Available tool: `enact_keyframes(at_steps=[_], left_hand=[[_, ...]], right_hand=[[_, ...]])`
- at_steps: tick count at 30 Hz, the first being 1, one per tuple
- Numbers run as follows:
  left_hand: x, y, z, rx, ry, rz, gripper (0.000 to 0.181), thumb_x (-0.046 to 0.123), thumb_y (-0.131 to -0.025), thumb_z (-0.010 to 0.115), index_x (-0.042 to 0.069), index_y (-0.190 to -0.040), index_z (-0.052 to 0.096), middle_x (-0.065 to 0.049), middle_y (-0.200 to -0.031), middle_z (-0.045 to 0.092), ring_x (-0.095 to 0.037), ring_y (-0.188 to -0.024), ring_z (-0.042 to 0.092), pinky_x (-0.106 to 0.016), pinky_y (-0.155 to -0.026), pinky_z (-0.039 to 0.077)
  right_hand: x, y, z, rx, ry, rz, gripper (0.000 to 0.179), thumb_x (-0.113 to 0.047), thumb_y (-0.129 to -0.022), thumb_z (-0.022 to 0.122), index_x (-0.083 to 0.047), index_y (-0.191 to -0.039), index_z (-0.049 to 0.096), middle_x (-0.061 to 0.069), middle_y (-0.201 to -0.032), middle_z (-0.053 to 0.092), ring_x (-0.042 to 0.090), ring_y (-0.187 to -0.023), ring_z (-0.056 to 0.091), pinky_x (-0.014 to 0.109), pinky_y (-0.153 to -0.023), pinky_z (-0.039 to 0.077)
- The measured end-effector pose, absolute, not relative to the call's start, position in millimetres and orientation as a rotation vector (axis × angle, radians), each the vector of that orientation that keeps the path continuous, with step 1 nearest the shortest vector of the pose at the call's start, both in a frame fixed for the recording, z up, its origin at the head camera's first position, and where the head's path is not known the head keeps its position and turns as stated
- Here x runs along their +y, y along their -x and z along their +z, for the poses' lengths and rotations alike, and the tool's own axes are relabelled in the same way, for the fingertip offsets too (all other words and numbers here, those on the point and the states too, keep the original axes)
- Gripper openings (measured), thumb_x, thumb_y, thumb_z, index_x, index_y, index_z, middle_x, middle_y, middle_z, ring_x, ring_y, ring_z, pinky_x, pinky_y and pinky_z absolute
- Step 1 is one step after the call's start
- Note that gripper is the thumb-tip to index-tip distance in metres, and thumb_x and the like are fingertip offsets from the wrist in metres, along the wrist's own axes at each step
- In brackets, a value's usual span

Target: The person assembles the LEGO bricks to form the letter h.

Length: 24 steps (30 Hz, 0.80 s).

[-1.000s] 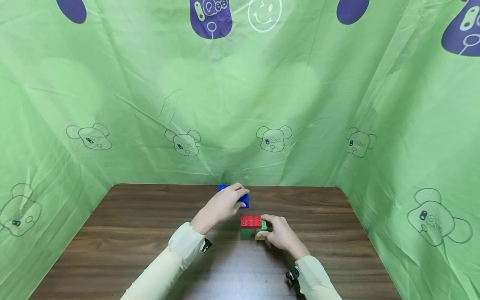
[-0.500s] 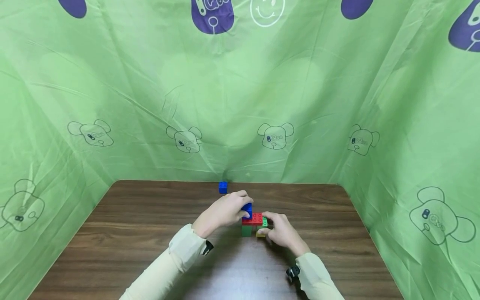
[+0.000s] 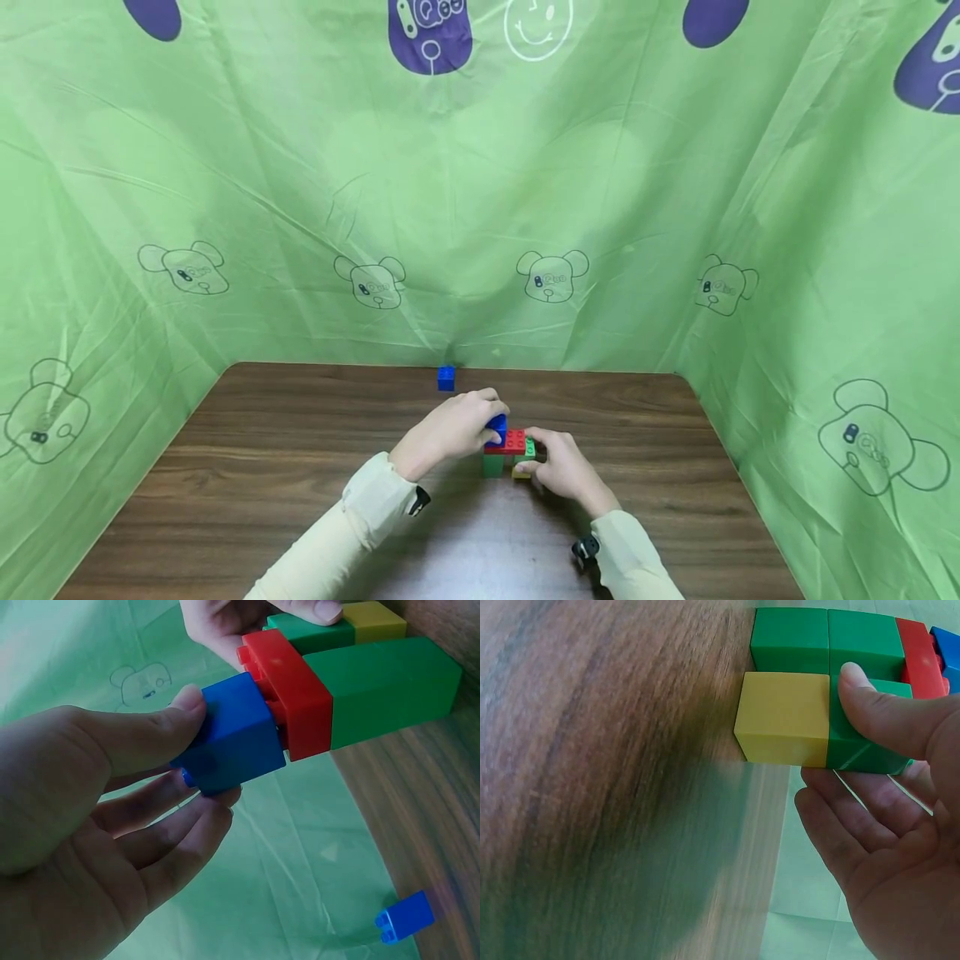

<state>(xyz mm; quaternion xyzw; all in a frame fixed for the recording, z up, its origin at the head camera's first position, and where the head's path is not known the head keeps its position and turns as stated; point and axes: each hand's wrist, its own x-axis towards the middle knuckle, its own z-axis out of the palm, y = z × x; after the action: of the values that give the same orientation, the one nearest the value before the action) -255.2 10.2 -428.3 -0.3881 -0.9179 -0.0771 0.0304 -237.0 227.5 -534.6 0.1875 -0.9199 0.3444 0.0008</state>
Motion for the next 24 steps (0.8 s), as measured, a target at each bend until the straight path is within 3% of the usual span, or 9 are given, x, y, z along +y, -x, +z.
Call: enact_keyframes(at_steps=[11,24], left_hand=[[14.9,252.9,-428.2,-2.845,1.165,-0.249,0.017,0.019,-0.089,0.078,0.015,-0.105,0.072,0.002,-0.095,0.062,-0.011,-0.078,0.061,-0.024,-0.069,0.053],[19.3,254.2,-427.1,-2.843,1.161,-0.194,0.015,0.017,-0.087,0.08,0.016,-0.089,0.066,0.003,-0.087,0.062,-0.011,-0.073,0.058,-0.024,-0.066,0.05]], right_hand=[[228.1,237.4,-535.1,-2.89,-0.595,1.098,0.034,-0.02,-0.083,0.084,-0.021,-0.114,0.071,-0.01,-0.099,0.073,0.004,-0.085,0.062,0.028,-0.078,0.053],[226.3,237.4,-536.6,-2.896,-0.569,1.125,0.034,-0.017,-0.083,0.084,-0.022,-0.113,0.07,-0.01,-0.1,0.073,0.01,-0.087,0.065,0.028,-0.078,0.054]])
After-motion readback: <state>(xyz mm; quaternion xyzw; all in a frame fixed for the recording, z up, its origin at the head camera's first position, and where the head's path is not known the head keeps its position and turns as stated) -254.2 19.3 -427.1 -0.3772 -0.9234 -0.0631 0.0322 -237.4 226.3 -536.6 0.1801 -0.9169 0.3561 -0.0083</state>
